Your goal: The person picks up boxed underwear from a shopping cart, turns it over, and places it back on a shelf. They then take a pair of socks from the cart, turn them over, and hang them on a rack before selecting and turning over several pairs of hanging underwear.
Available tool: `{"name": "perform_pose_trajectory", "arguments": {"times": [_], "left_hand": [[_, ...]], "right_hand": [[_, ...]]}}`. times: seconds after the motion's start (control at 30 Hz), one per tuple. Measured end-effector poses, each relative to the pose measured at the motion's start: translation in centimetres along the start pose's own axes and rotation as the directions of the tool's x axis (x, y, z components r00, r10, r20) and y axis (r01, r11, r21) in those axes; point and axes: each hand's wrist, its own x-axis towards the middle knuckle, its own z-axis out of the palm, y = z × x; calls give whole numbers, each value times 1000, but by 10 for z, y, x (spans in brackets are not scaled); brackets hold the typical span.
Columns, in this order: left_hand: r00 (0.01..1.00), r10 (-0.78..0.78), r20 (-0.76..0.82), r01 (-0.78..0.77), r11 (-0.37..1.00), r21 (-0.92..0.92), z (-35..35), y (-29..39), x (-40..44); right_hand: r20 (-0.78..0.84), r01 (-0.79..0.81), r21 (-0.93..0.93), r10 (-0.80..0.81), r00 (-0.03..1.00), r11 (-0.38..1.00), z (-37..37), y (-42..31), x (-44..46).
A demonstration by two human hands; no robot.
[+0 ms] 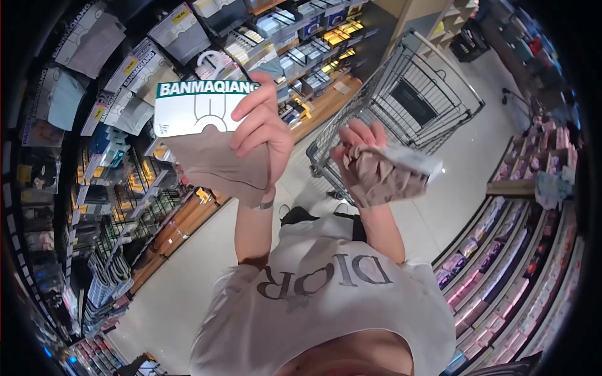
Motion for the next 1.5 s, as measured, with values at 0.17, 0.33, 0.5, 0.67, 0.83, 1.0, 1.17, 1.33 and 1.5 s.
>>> {"name": "perform_pose_trajectory", "arguments": {"times": [0.17, 0.33, 0.5, 0.67, 0.83, 1.0, 1.17, 1.33, 1.5], "left_hand": [[993, 117, -33, -77, 815, 575, 60, 61, -51], [653, 659, 374, 31, -516, 856, 142, 91, -110], [646, 527, 552, 129, -788, 601, 187, 121, -159], [669, 524, 526, 169, -797, 580, 209, 122, -180], [697, 566, 440, 189, -737, 649, 217, 120, -188], [677, 584, 448, 201, -732, 651, 213, 130, -182], [624, 588, 515, 213, -762, 611, 204, 130, -154], [616, 631, 473, 232, -718, 656, 186, 119, -123], [296, 587, 754, 99, -804, 587, 82, 83, -100]], "right_hand": [[-38, -91, 246, 103, 994, 965, 37, 90, 46], [240, 123, -368, -33, 970, 922, 3, 154, 78], [396, -38, -272, 148, 906, 962, -26, 205, 97], [230, -298, 48, 280, 932, 953, -27, 255, 92], [135, -368, 32, 361, 923, 929, -10, 263, 101], [-45, -2, -955, -135, 990, 298, 1, 251, 107], [-350, -317, -862, -12, 937, 395, 28, 220, 128], [-169, -179, -909, 59, 984, 377, 20, 196, 147], [-62, 99, -908, -363, 930, 407, -13, 263, 104]]}}
